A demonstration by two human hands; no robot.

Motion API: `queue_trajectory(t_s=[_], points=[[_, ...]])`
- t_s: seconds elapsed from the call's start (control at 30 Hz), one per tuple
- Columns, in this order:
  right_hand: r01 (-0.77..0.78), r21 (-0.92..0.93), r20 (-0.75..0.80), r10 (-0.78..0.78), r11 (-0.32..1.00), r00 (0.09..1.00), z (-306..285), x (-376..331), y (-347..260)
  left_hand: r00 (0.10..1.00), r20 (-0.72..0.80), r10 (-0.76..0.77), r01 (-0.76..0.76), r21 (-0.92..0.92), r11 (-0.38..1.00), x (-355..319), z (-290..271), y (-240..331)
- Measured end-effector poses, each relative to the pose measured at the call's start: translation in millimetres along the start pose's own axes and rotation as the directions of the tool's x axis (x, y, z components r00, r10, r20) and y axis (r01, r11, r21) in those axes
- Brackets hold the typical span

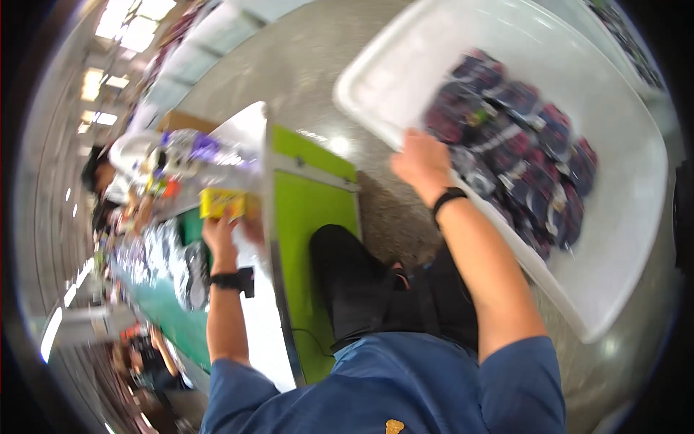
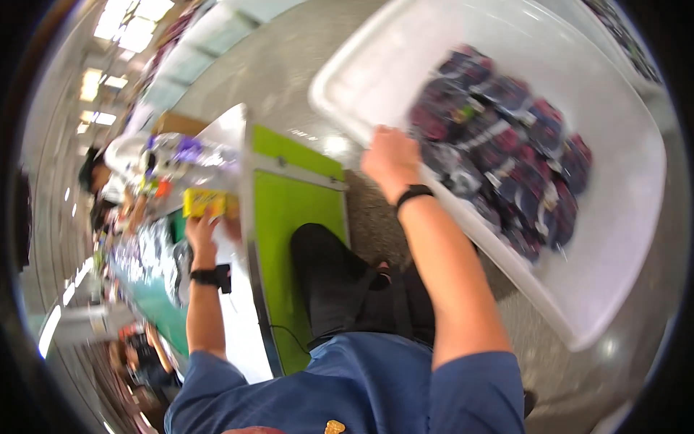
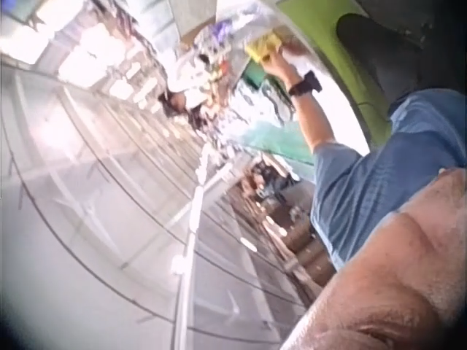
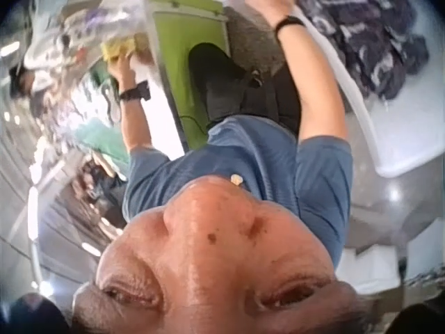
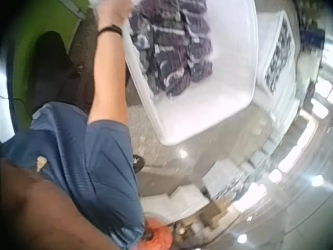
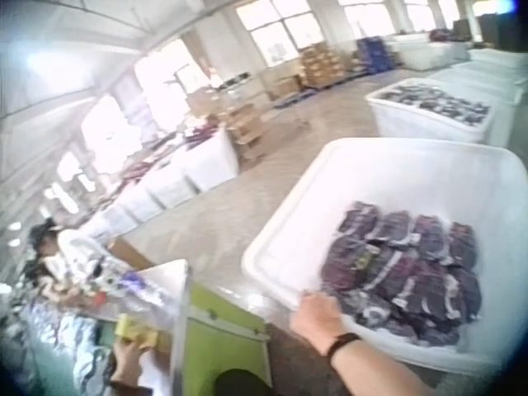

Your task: Picking up bagged shoes from a large plastic bin and placing them onto a moving conveyor belt for further processing.

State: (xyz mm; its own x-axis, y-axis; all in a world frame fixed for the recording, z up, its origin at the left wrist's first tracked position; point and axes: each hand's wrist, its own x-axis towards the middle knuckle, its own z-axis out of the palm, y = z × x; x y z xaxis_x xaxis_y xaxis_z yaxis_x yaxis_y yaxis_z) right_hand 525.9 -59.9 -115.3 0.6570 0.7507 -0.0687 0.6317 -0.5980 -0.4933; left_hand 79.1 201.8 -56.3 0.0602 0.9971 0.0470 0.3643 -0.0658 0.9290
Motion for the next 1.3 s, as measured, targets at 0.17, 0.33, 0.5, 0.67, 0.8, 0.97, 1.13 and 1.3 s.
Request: queue_trajectory(t_s=[0.17, 0.33, 0.5, 0.67, 0.8, 0.97, 1.13, 1.3], points=[[-0.016, -0.157, 0.032, 0.021, 0.988, 0.999, -3.5, -5.5, -8.6, 0.999, -0.035, -0.009, 0.006, -0.083, 0.997, -16.9, -0.2, -0.5], [-0.008, -0.058, 0.061, 0.011, 0.998, 0.998, -8.8, -2.5, -6.6, 0.998, -0.062, -0.001, -0.005, -0.096, 0.995, 11.5, -19.1, -19.5], [-0.005, -0.050, 0.013, 0.005, 0.999, 1.000, 1.2, -0.7, -5.8, 0.996, -0.047, -0.069, 0.059, -0.195, 0.979, 46.3, -27.5, -13.5], [-0.006, -0.093, 0.015, 0.008, 0.996, 1.000, 11.6, 0.8, -1.3, 0.992, 0.096, -0.084, 0.102, -0.211, 0.972, 57.3, -6.1, -20.0], [-0.010, -0.106, 0.006, 0.011, 0.994, 1.000, 8.8, 1.5, 3.2, 0.988, 0.146, -0.047, 0.073, -0.176, 0.982, 27.3, 2.2, -8.1], [0.032, -0.120, 0.009, -0.031, 0.992, 0.999, 6.2, 3.2, -5.3, 0.997, 0.026, -0.069, 0.071, -0.084, 0.994, -23.2, -51.4, -2.0], [0.057, -0.056, 0.030, -0.056, 0.997, 0.998, 7.3, 3.9, -16.6, 0.997, -0.081, 0.013, -0.006, 0.085, 0.996, -66.7, -127.4, -8.8], [0.001, -0.230, 0.024, 0.004, 0.973, 1.000, 5.6, -2.8, -13.3, 0.954, -0.265, 0.141, -0.042, 0.347, 0.937, -90.8, -167.4, -19.7]])
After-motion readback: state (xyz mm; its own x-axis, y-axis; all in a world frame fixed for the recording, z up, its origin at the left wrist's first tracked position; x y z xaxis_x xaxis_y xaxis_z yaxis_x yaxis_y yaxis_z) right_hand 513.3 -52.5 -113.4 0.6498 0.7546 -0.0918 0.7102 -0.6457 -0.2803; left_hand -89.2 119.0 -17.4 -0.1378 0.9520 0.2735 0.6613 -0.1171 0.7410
